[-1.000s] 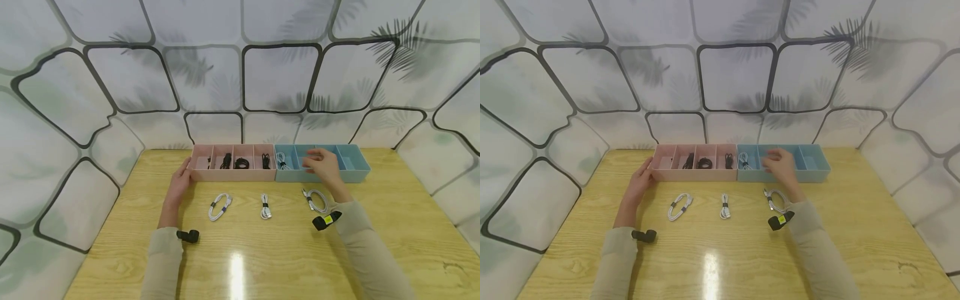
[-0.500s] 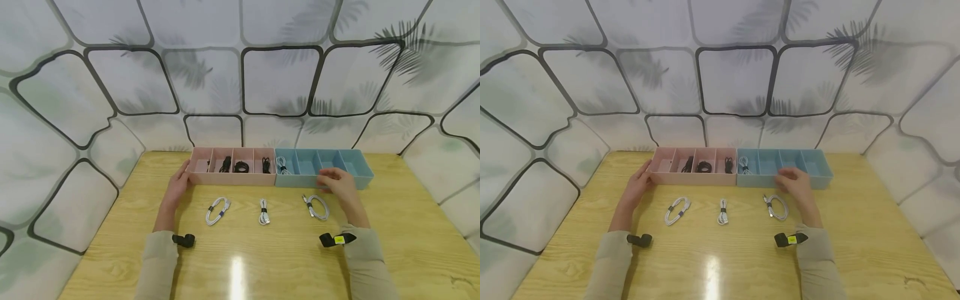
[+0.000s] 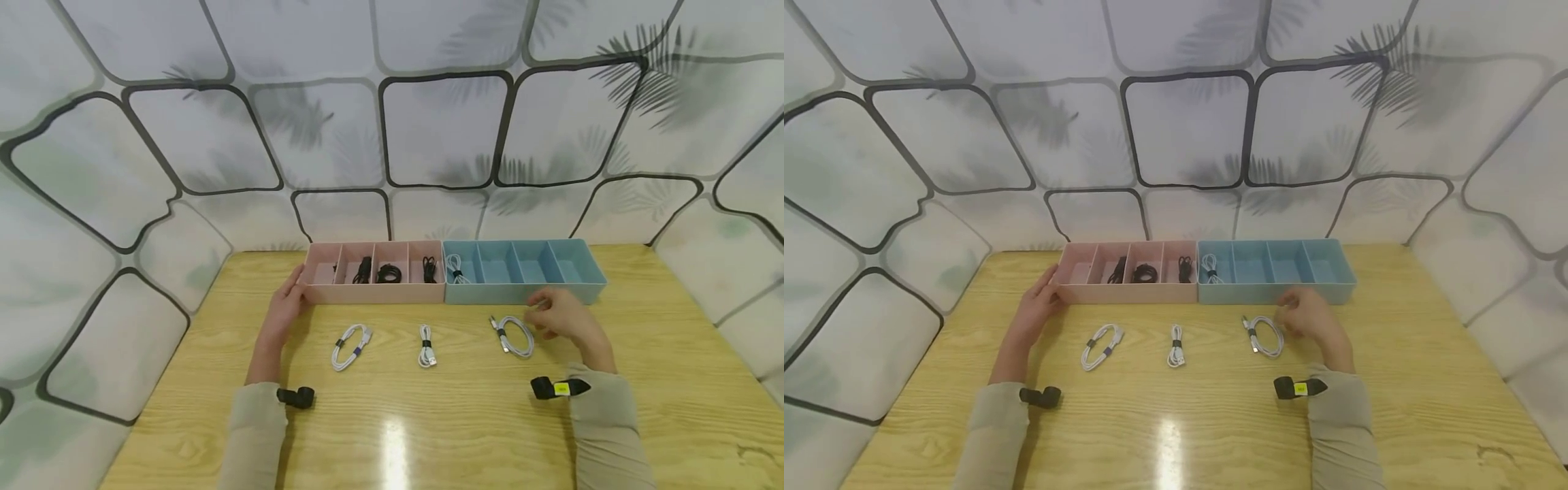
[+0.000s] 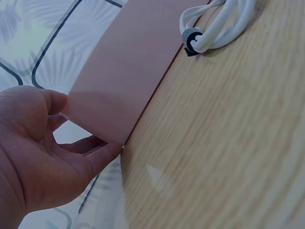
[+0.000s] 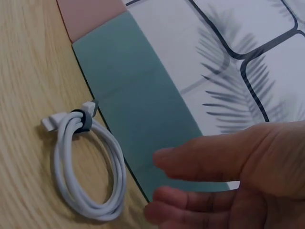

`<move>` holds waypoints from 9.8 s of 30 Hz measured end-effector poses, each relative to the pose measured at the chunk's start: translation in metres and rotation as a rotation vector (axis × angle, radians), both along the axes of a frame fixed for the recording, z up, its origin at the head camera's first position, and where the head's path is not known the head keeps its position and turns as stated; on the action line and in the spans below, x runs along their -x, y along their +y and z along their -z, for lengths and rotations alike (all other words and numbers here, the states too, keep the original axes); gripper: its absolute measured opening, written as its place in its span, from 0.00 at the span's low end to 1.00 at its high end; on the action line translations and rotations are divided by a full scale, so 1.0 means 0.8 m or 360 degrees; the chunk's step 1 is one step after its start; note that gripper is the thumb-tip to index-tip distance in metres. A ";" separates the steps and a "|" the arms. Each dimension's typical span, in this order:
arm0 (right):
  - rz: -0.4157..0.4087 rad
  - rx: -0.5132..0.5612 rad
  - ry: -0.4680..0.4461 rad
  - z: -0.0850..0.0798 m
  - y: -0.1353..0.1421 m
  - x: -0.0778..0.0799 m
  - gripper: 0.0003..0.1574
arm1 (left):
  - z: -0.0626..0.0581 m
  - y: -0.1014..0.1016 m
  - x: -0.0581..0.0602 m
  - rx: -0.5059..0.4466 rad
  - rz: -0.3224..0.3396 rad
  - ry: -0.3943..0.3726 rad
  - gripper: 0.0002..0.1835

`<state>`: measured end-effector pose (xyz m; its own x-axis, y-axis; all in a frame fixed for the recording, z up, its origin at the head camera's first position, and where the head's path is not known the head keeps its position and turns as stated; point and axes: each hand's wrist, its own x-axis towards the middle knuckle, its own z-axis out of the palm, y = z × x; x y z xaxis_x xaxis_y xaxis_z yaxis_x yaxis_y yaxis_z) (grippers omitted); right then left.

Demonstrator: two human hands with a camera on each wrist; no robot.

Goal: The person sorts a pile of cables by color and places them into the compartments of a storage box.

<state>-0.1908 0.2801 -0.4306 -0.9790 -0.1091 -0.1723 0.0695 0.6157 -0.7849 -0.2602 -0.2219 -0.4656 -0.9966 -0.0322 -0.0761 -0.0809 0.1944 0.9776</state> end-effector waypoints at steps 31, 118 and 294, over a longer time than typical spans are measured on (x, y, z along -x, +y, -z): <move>-0.0104 0.0038 -0.0066 0.022 0.004 -0.004 0.09 | 0.002 0.005 0.001 -0.0122 -0.0012 -0.0083 0.28; 0.0311 -0.0203 0.0236 -0.032 -0.027 0.106 0.17 | -0.002 -0.001 0.007 -0.0146 -0.0030 -0.0084 0.29; 0.0481 0.0251 0.0029 -0.043 0.058 0.077 0.31 | -0.003 -0.005 0.003 -0.0155 0.0022 -0.0068 0.29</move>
